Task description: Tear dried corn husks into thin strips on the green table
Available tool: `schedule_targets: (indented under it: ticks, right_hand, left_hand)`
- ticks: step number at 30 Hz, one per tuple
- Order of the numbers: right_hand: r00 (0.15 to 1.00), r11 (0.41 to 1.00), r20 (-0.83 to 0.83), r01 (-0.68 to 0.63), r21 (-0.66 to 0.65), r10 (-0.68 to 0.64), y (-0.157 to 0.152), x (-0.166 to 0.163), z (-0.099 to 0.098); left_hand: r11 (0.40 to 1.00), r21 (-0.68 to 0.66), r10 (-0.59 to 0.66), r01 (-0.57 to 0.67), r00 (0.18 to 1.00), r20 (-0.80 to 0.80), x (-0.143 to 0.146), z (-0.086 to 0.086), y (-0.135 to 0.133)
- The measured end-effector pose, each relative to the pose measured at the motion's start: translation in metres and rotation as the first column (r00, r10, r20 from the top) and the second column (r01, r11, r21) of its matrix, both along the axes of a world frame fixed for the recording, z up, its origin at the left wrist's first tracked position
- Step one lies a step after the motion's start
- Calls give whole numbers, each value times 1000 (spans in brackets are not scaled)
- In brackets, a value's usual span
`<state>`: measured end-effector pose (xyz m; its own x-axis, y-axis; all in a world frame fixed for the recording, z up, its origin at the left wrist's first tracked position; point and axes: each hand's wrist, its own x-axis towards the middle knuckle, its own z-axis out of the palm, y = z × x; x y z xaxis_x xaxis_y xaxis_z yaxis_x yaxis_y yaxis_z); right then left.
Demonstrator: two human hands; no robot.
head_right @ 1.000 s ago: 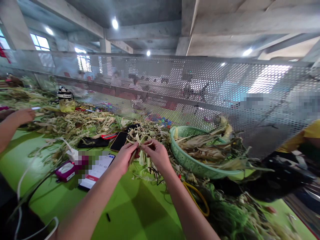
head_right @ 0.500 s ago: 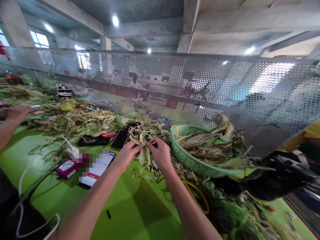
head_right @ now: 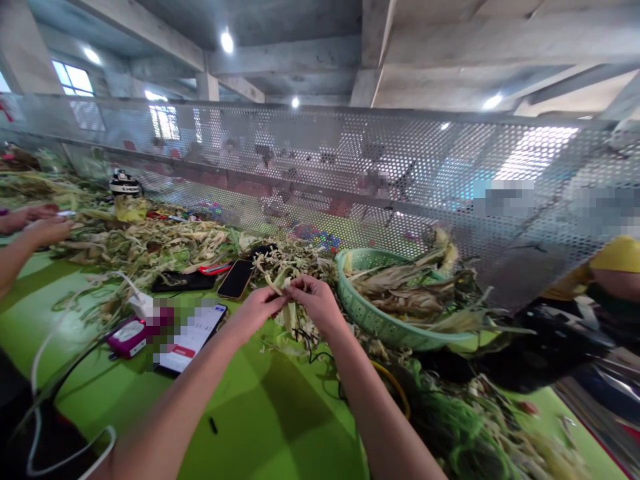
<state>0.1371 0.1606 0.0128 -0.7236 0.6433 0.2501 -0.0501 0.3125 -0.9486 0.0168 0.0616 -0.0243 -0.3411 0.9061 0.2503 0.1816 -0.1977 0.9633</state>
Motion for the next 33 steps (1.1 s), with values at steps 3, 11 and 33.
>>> schedule_targets:
  ticks: [3,11,33]
  right_hand:
    - [998,998,-16,63,28,-62,0,-1,-3]
    - [987,973,2,159,165,-162,4,-3,-10]
    - [993,814,-28,110,570,-114,-15,-3,6]
  left_hand:
    - [1000,0,-8,8,998,-70,1,2,0]
    - [997,-68,5,-20,979,-202,6,10,-5]
    - [995,-72,-64,68,996,62,16,9,-3]
